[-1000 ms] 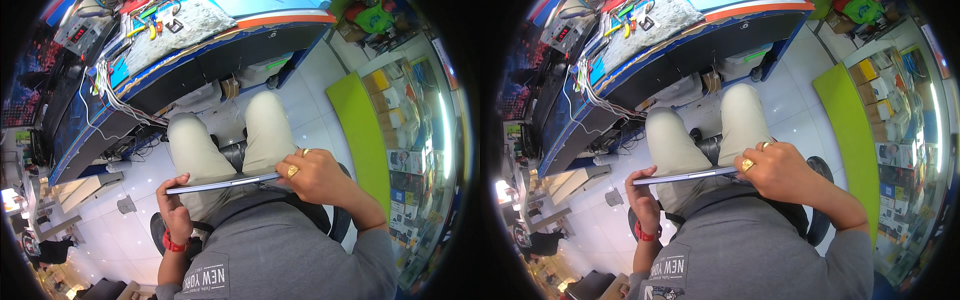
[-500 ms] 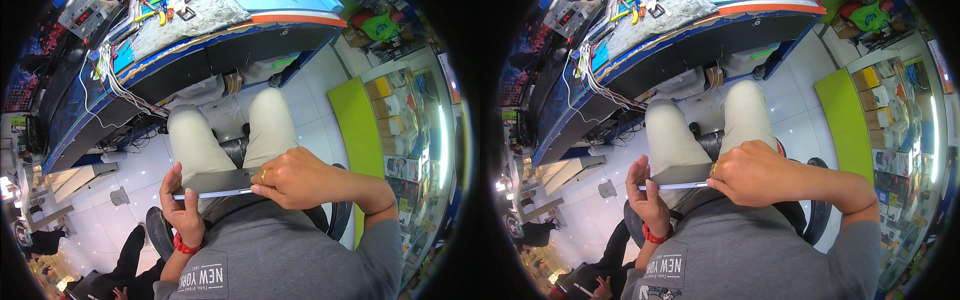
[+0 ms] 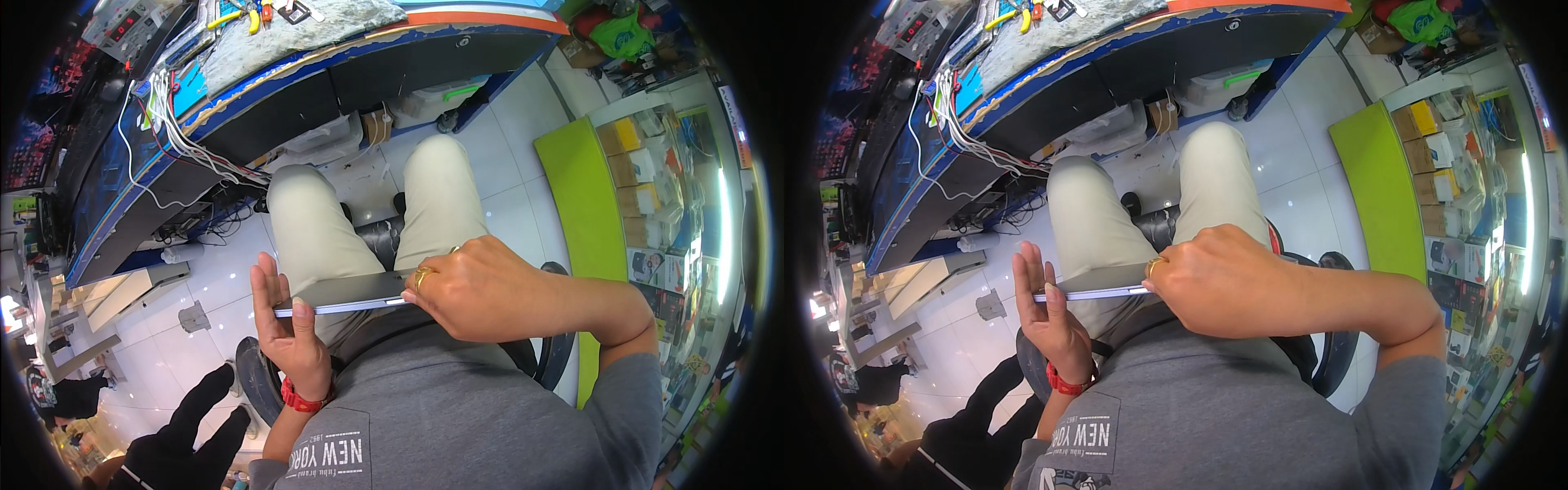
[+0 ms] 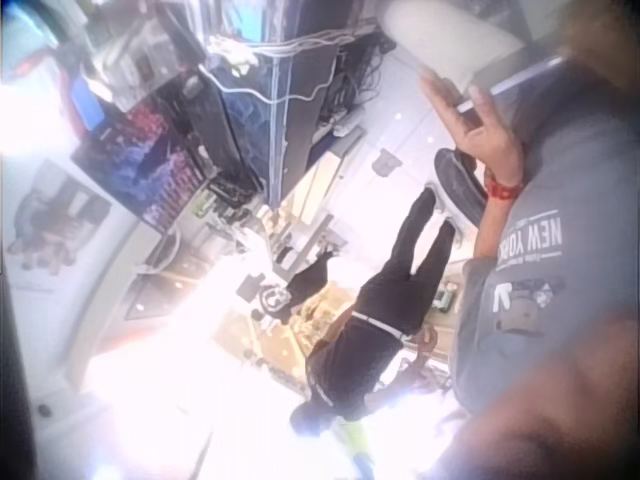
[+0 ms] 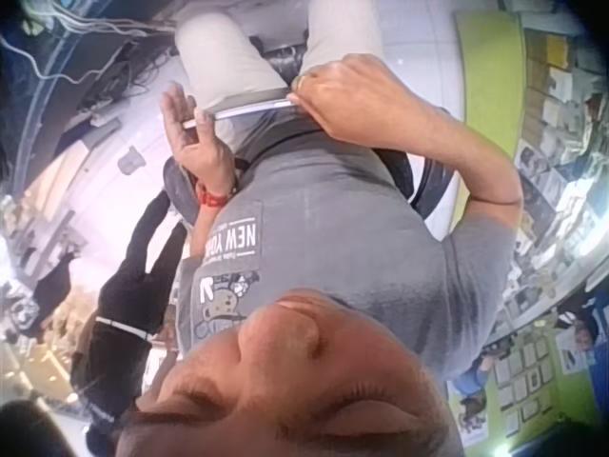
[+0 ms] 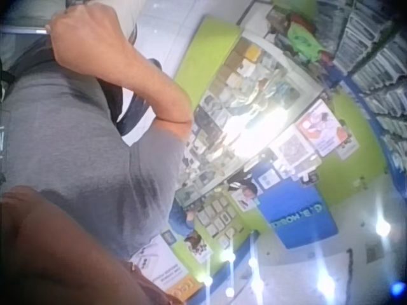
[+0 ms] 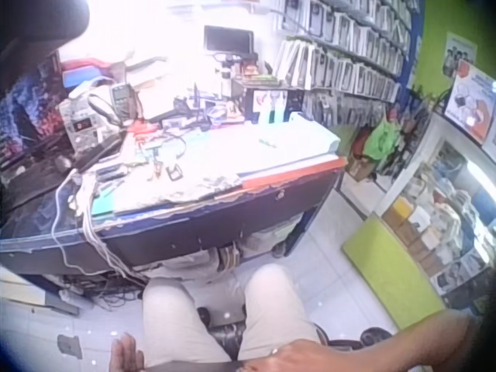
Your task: The person closes a laptop and turns it over to reveal the internal components, then uses a screwdriver to tighten or remove screws on the bottom panel before flipping it back and opening it.
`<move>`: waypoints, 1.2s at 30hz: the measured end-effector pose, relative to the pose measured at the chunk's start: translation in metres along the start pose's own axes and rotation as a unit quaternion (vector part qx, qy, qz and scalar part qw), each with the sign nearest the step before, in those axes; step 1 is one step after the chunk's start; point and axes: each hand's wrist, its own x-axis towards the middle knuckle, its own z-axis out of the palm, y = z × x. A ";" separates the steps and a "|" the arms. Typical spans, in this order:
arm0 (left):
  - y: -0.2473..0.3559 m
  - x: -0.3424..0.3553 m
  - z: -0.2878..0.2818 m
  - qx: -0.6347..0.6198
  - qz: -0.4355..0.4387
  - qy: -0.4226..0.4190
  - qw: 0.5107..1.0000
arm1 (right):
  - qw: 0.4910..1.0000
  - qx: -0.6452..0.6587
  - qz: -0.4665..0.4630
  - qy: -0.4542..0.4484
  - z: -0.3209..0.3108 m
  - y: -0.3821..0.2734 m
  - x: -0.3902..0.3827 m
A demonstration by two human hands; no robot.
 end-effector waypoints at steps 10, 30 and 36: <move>-0.003 -0.004 0.003 0.003 0.003 0.013 1.000 | 0.998 -0.054 -0.033 0.008 0.003 0.003 -0.004; -0.028 -0.006 0.007 0.033 0.102 0.084 0.991 | 0.991 -0.083 -0.086 0.063 0.017 0.002 -0.020; -0.020 -0.003 0.005 -0.035 0.066 0.095 0.993 | 0.990 -0.136 -0.030 0.012 0.014 0.017 -0.057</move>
